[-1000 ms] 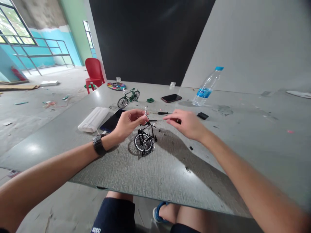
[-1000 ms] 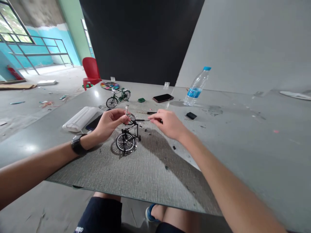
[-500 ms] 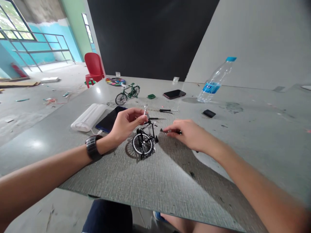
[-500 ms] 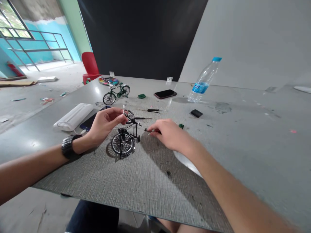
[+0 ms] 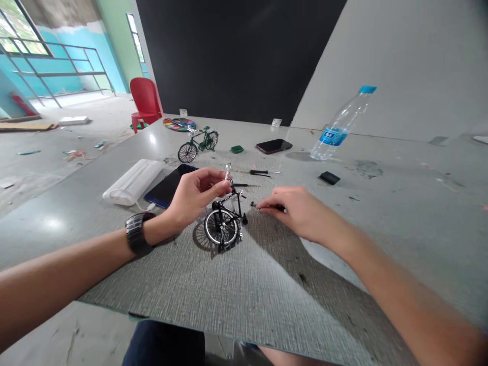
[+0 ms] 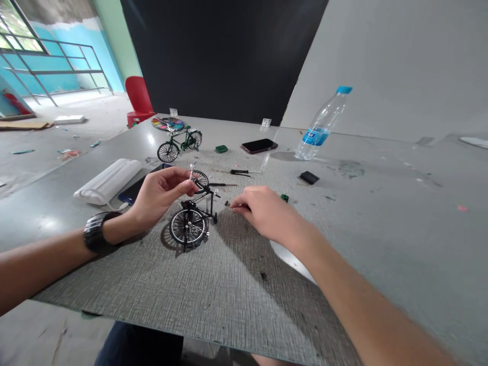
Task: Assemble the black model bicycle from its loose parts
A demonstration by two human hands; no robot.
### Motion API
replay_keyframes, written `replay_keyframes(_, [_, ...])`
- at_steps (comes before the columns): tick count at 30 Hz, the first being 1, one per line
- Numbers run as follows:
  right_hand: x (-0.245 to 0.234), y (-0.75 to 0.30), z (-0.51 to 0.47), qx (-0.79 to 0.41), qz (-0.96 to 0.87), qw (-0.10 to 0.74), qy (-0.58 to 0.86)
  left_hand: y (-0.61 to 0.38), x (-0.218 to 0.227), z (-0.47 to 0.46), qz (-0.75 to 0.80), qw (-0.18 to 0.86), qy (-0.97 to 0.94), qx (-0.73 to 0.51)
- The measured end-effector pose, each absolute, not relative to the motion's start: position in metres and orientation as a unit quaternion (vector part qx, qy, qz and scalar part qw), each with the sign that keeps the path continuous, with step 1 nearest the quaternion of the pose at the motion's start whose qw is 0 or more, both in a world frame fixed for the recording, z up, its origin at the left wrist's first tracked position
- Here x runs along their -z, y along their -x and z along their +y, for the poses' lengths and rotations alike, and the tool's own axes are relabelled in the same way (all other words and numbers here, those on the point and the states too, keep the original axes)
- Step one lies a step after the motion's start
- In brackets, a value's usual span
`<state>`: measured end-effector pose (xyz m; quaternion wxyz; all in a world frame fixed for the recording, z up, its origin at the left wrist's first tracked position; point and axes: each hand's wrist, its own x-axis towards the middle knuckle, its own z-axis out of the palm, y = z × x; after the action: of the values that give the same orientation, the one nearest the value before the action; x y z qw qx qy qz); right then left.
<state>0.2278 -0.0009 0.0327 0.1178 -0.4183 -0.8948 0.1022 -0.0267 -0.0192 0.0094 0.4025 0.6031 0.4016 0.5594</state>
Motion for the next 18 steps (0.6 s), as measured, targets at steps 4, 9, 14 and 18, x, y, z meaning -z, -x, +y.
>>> replay_keyframes(4, [-0.0310,-0.2286,-0.0009,-0.098,-0.895,0.126,0.416,0.0265,-0.0098,-0.0190,0.403,0.392,-0.608,-0.560])
replay_keyframes(9, [-0.0308,-0.2282,-0.0020,-0.089,-0.897,0.115,0.418,0.0266,-0.0115,-0.0196,0.397,0.394,-0.608,-0.563])
replay_keyframes(14, [-0.0290,-0.2275,-0.0014,-0.081,-0.896,0.117,0.422,0.0265,-0.0126,-0.0204,0.404,0.391,-0.610,-0.558])
replay_keyframes(18, [-0.0329,-0.2242,-0.0030,-0.085,-0.896,0.142,0.411,0.0270,-0.0111,-0.0200,0.405,0.398,-0.606,-0.557])
